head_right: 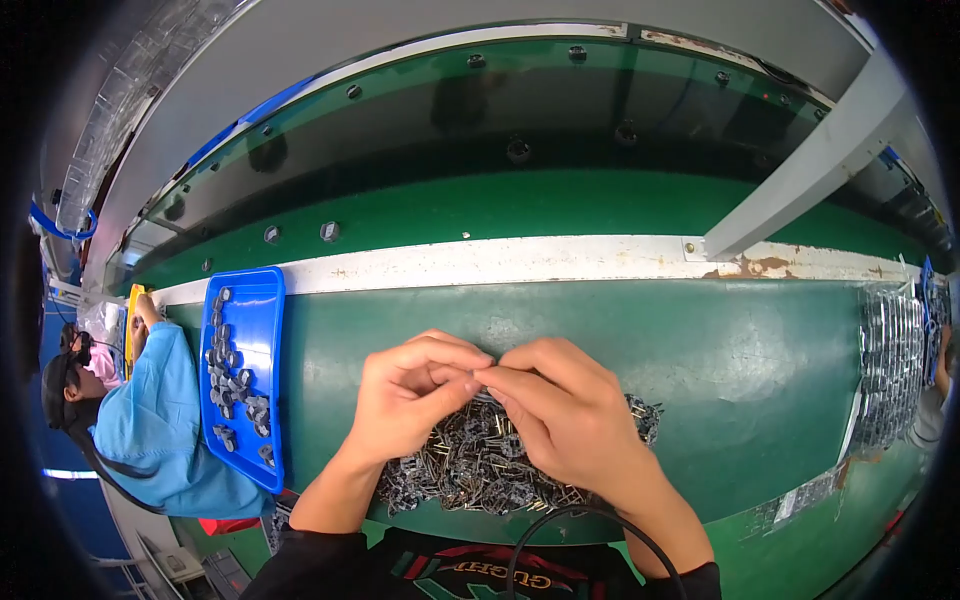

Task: The person assembles or sorts small metal and plastic electronic components, connectors, and metal parts by hand at a factory workbench, placing them into a tray.

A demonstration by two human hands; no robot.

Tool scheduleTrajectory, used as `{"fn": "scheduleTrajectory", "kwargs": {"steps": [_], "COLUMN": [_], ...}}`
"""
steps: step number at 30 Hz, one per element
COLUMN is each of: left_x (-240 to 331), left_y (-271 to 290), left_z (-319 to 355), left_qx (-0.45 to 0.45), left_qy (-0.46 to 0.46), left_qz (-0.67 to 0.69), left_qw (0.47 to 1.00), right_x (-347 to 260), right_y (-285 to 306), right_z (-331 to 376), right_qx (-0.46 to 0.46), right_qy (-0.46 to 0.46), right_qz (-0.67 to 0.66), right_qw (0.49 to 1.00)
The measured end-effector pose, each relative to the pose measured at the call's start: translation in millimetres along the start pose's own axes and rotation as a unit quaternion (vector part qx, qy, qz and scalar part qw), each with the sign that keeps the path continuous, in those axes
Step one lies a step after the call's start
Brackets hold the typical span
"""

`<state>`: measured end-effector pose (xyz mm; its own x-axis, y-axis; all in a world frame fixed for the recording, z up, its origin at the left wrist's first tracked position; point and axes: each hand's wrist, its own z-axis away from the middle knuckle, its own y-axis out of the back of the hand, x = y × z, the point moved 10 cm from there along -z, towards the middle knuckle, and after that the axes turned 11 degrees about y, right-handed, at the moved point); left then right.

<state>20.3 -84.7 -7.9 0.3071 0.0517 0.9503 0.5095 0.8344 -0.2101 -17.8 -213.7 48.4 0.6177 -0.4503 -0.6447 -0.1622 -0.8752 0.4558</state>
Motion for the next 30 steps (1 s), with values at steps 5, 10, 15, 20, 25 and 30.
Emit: {"fn": "scheduleTrajectory", "kwargs": {"steps": [5,10,15,20,25,30], "left_x": [19.9,47.6,62.2,52.8,68.5,33.5], "left_y": [39.2,127.0,168.3,206.6,146.7,192.1], "left_z": [-24.8,-77.2,-147.8,-183.5,-103.7,-85.4], "left_qx": [0.130,0.304,0.347,0.350,0.415,0.344], "left_qy": [-0.051,-0.074,-0.170,-0.176,-0.152,-0.139], "left_qz": [-0.135,-0.326,-0.337,-0.554,-0.687,-0.592], "left_qw": [0.981,0.892,0.858,0.734,0.577,0.715], "right_x": [35.1,37.7,23.5,29.3,49.1,19.2], "right_y": [23.7,-4.2,-11.6,-34.5,-19.5,-2.6], "right_z": [8.1,14.5,19.4,26.3,38.9,20.1], "right_qx": [-0.125,-0.225,-0.266,-0.288,-0.310,-0.200], "right_qy": [-0.111,-0.076,-0.041,-0.007,-0.092,-0.007], "right_qz": [0.052,0.159,0.139,0.078,0.035,-0.053], "right_qw": [0.985,0.958,0.953,0.955,0.946,0.978]}}
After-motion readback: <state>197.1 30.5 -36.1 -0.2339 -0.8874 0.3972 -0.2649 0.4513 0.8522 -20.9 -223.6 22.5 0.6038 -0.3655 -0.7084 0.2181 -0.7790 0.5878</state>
